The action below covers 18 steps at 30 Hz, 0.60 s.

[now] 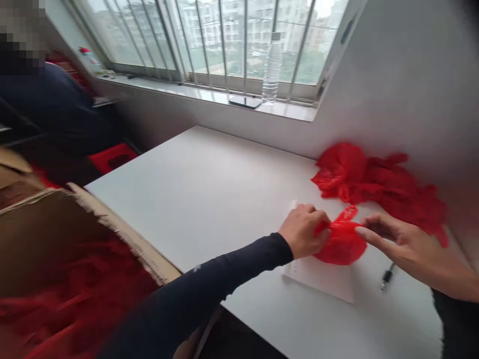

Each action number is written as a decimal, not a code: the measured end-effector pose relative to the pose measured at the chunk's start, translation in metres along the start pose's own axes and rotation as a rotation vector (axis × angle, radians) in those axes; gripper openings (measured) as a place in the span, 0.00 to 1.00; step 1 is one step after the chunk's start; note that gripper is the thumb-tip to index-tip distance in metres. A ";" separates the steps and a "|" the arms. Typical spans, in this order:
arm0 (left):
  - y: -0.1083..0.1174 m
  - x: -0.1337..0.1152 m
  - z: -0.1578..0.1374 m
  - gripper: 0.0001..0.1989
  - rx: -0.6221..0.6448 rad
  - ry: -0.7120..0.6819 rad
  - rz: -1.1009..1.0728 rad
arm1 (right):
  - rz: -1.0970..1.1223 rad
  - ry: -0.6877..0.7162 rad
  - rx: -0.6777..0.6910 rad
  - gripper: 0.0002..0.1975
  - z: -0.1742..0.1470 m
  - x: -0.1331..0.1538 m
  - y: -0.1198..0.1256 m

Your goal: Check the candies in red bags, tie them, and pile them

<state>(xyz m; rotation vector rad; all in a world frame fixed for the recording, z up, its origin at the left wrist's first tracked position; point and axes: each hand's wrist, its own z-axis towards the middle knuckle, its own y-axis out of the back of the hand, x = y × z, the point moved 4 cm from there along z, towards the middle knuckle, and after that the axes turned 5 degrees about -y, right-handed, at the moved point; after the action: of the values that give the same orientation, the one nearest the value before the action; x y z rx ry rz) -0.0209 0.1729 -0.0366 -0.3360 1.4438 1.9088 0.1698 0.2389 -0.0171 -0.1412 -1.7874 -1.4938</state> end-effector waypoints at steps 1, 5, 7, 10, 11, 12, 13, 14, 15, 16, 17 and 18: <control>0.007 0.002 0.003 0.08 -0.021 0.015 -0.035 | 0.069 -0.029 0.046 0.16 -0.004 0.004 0.008; 0.025 0.019 0.022 0.09 -0.031 0.062 -0.142 | 0.206 -0.022 0.013 0.14 0.011 0.010 0.023; 0.029 0.023 0.027 0.10 -0.028 0.085 -0.154 | 0.221 -0.035 -0.027 0.13 0.017 0.004 0.026; 0.032 0.026 0.028 0.12 -0.036 0.134 -0.149 | 0.227 -0.041 -0.064 0.11 0.016 -0.003 0.029; 0.033 0.027 0.028 0.12 -0.040 0.151 -0.147 | 0.231 -0.042 -0.074 0.10 0.014 -0.004 0.031; 0.034 0.028 0.028 0.12 -0.046 0.168 -0.145 | 0.241 -0.044 -0.078 0.09 0.013 -0.004 0.032; 0.034 0.029 0.028 0.12 -0.049 0.181 -0.144 | 0.258 -0.043 -0.077 0.08 0.012 -0.004 0.033; 0.035 0.030 0.029 0.13 -0.049 0.190 -0.144 | 0.278 -0.040 -0.070 0.07 0.012 -0.003 0.034; 0.036 0.030 0.030 0.13 -0.041 0.195 -0.143 | 0.299 -0.032 -0.060 0.05 0.012 -0.002 0.035; 0.036 0.030 0.031 0.13 -0.026 0.196 -0.144 | 0.318 -0.020 -0.054 0.04 0.012 -0.001 0.035; 0.036 0.029 0.032 0.13 -0.003 0.194 -0.140 | 0.332 -0.005 -0.053 0.02 0.013 0.000 0.036; 0.035 0.028 0.032 0.14 0.027 0.188 -0.129 | 0.345 0.010 -0.060 0.01 0.013 0.001 0.037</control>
<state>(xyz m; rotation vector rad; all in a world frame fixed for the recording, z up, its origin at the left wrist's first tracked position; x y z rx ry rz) -0.0579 0.2085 -0.0159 -0.5945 1.5280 1.7911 0.1830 0.2616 0.0127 -0.4478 -1.6142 -1.2957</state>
